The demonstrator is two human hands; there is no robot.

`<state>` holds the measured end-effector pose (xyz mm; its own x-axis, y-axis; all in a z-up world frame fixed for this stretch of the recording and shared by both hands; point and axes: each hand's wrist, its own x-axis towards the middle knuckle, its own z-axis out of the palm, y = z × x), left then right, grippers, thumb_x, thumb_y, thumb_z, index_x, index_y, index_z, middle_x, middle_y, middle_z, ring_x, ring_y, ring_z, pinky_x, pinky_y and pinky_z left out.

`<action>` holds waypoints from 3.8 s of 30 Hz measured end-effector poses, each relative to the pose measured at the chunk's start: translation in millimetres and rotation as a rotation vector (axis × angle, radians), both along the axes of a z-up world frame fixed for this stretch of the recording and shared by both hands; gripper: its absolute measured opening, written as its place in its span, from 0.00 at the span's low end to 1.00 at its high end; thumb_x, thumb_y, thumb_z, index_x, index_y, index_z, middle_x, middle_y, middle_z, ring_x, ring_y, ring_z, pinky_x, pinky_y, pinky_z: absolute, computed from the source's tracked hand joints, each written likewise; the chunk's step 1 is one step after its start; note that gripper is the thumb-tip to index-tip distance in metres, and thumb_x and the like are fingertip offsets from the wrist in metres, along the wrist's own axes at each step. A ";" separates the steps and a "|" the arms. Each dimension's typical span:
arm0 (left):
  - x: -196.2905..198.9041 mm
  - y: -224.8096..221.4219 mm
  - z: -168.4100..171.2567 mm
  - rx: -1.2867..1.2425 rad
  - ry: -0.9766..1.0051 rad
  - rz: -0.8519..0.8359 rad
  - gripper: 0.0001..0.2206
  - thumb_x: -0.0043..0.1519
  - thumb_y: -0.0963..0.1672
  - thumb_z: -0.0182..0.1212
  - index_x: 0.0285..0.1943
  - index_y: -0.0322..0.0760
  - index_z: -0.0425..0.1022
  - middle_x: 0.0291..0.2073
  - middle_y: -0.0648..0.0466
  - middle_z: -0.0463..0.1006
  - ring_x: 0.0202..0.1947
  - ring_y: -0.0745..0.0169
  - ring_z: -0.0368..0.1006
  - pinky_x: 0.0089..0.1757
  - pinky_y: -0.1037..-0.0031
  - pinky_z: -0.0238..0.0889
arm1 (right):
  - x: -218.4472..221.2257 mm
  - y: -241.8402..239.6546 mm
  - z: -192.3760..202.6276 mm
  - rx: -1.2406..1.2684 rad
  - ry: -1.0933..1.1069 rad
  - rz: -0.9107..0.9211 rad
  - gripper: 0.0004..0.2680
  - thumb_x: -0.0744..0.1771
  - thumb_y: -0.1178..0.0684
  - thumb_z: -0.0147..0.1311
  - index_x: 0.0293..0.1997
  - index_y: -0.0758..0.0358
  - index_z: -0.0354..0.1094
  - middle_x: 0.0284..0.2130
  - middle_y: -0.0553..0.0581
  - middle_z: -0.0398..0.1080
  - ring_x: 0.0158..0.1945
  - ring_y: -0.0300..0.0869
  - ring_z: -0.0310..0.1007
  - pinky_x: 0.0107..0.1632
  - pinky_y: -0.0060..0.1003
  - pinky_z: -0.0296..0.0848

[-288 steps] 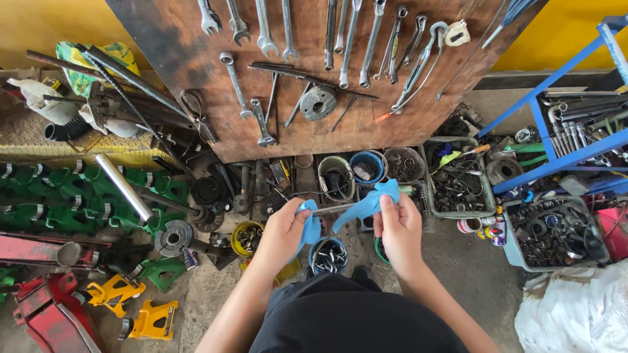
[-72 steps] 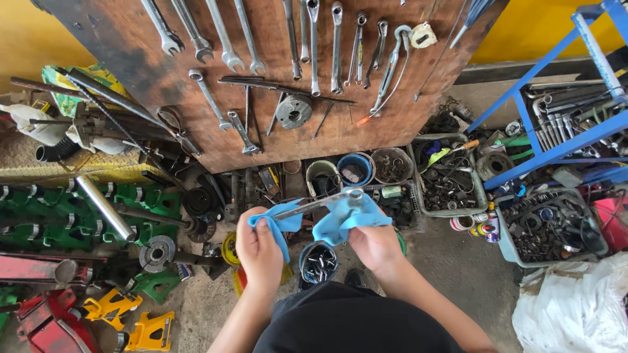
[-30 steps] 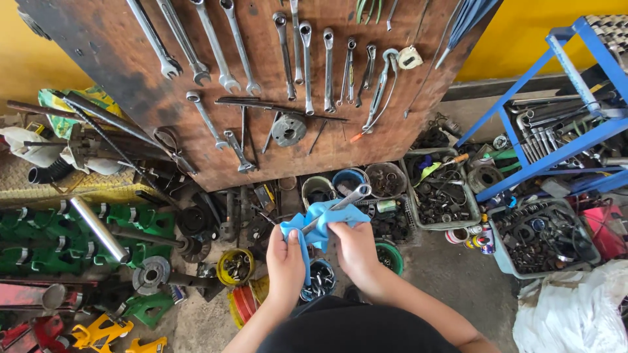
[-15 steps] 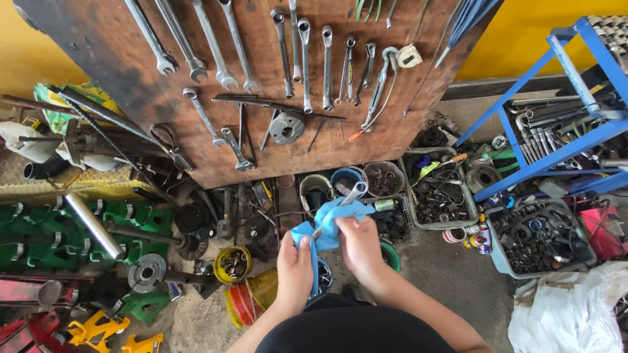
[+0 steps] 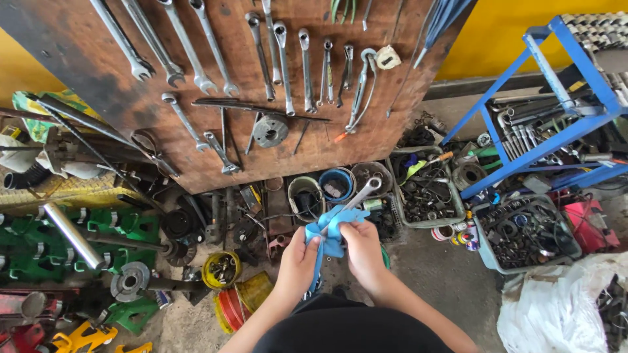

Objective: Cleaning and organizing various sizes of wrenches on a wall-mounted tool board using a blue cloth.

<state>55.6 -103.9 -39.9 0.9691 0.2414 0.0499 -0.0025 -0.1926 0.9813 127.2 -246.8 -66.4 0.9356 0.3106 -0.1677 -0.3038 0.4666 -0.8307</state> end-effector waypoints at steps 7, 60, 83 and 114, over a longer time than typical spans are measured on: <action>15.5 7.6 -55.2 -0.148 0.081 0.026 0.09 0.71 0.45 0.54 0.45 0.33 0.70 0.28 0.59 0.67 0.29 0.75 0.61 0.31 0.79 0.60 | 20.0 -49.1 -9.3 -0.097 -0.064 -0.058 0.08 0.70 0.57 0.49 0.41 0.70 0.75 0.29 0.55 0.76 0.29 0.37 0.72 0.34 0.31 0.69; 38.7 -31.6 -22.9 -0.687 -0.104 0.269 0.02 0.66 0.40 0.62 0.42 0.33 0.75 0.32 0.60 0.78 0.31 0.77 0.70 0.34 0.82 0.62 | -11.4 -103.1 -6.3 -0.572 -0.272 0.105 0.06 0.67 0.59 0.54 0.46 0.65 0.75 0.29 0.50 0.77 0.31 0.31 0.70 0.34 0.27 0.66; 6.5 51.4 8.2 -0.297 -0.156 0.127 0.07 0.61 0.39 0.64 0.46 0.31 0.74 0.35 0.60 0.77 0.35 0.77 0.69 0.38 0.81 0.65 | -40.3 -7.2 -31.2 -0.576 -0.326 0.360 0.03 0.66 0.64 0.55 0.39 0.65 0.73 0.28 0.45 0.72 0.30 0.29 0.65 0.33 0.25 0.65; 4.0 161.7 -38.1 -0.383 0.183 -0.042 0.09 0.62 0.42 0.61 0.48 0.30 0.75 0.35 0.54 0.81 0.32 0.69 0.74 0.36 0.73 0.70 | -54.5 112.9 -25.5 -0.276 -0.011 0.323 0.04 0.65 0.66 0.53 0.41 0.68 0.71 0.31 0.49 0.75 0.34 0.32 0.72 0.40 0.27 0.70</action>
